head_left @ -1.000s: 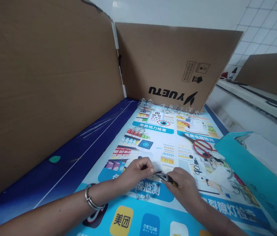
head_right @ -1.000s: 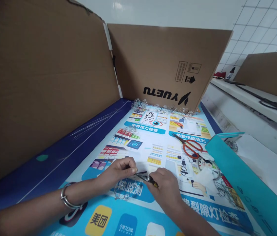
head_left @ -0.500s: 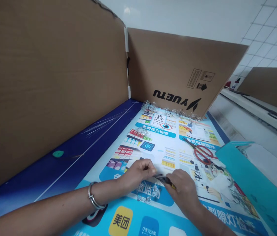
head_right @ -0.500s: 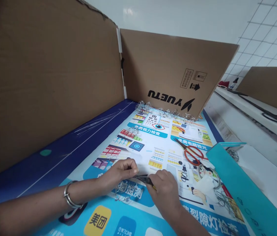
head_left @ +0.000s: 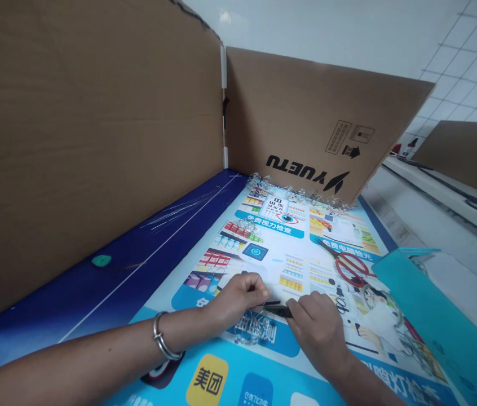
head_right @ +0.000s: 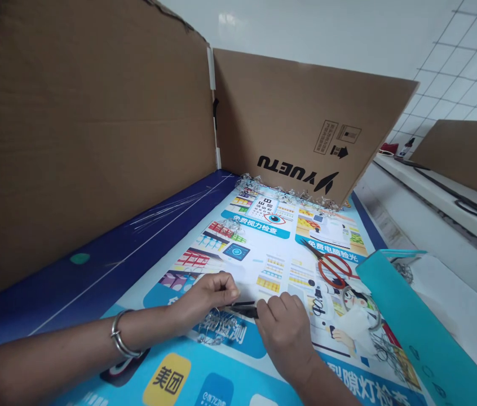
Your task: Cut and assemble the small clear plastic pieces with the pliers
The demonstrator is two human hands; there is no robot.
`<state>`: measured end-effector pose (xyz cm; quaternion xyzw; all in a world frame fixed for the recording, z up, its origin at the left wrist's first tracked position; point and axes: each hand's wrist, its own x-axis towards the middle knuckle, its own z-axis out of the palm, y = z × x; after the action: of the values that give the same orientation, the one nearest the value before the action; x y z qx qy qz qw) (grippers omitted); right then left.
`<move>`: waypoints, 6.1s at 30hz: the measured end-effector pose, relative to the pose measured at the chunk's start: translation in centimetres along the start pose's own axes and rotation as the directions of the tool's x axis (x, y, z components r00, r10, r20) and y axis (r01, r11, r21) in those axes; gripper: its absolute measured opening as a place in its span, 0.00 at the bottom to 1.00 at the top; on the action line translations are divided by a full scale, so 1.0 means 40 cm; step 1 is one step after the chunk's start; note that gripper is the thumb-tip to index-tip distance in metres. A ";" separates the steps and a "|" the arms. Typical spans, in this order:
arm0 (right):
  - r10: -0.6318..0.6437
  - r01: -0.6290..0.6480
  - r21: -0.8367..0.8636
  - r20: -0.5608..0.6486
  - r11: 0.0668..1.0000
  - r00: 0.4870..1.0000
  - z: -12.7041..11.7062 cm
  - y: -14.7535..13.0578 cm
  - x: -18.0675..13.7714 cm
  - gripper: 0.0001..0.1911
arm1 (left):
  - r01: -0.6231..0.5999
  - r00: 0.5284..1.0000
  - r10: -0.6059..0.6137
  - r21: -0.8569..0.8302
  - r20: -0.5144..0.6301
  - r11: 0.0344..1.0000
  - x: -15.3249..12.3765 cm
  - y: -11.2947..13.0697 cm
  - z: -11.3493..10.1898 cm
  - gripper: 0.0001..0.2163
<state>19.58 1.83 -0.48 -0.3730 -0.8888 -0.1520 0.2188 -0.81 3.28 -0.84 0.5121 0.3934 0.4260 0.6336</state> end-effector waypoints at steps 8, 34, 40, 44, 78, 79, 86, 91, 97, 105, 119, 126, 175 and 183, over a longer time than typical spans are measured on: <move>-0.189 0.179 -0.196 -0.030 0.964 0.982 -0.033 0.001 0.020 0.06 | -0.003 0.999 0.004 0.032 -0.033 0.999 0.000 0.002 -0.002 0.11; 0.295 -0.436 0.345 0.392 0.831 0.872 -0.020 0.002 0.030 0.14 | -0.013 0.980 0.006 0.037 0.197 0.999 0.007 0.018 -0.031 0.12; 0.311 -0.531 0.392 0.499 0.751 0.809 -0.039 0.009 0.039 0.17 | -0.021 0.964 -0.008 0.103 0.267 0.994 0.011 0.034 -0.037 0.08; 0.278 -0.535 0.427 0.530 0.729 0.801 -0.040 0.019 0.041 0.15 | -0.065 0.954 0.024 0.128 0.299 0.990 0.012 0.034 -0.038 0.06; 0.255 -0.319 0.382 0.208 0.868 0.944 -0.018 0.008 -0.013 0.06 | -0.079 0.956 -0.033 0.365 0.290 0.928 0.009 0.050 -0.041 0.04; 0.219 -0.277 0.362 0.194 0.890 0.956 -0.020 0.004 -0.013 0.05 | -0.074 0.956 -0.036 0.357 0.290 0.931 0.010 0.051 -0.041 0.05; 0.153 -0.195 0.225 0.189 0.955 0.970 -0.023 -0.002 -0.007 0.03 | -0.115 0.965 0.012 0.384 0.262 0.916 0.015 0.055 -0.040 0.07; 0.197 -0.237 0.218 0.189 0.947 0.962 -0.012 0.002 -0.011 0.03 | -0.168 0.957 0.053 0.395 0.286 0.903 0.013 0.050 -0.036 0.09; 0.225 -0.283 0.232 0.248 0.931 0.942 -0.012 0.001 -0.010 0.02 | -0.145 0.947 0.003 0.421 0.320 0.895 0.008 0.054 -0.033 0.09; 0.251 -0.345 0.263 0.334 0.901 0.909 -0.018 0.004 -0.003 0.02 | -0.239 0.929 0.053 0.484 0.365 0.842 0.006 0.045 -0.034 0.08; 0.201 -0.293 0.242 0.343 0.925 0.918 -0.025 -0.001 0.001 0.06 | -0.367 0.901 0.142 0.544 0.410 0.755 0.003 0.038 -0.028 0.07; 0.179 -0.237 0.183 0.286 0.954 0.941 -0.022 -0.008 -0.002 0.03 | -0.384 0.899 0.166 0.548 0.405 0.743 0.003 0.029 -0.029 0.07; 0.271 -0.412 0.206 0.488 0.888 0.829 -0.052 -0.016 0.019 0.06 | -0.297 0.953 0.187 0.607 0.239 0.737 -0.022 0.036 0.008 0.09; 0.276 -0.409 0.186 0.492 0.893 0.826 -0.053 -0.027 0.020 0.06 | -0.321 0.947 0.232 0.654 0.223 0.685 -0.025 0.023 0.009 0.08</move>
<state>18.88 0.67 1.61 -0.5175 -0.8448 0.1101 0.0804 -0.94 2.32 0.18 0.7871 0.4007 0.3100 0.3520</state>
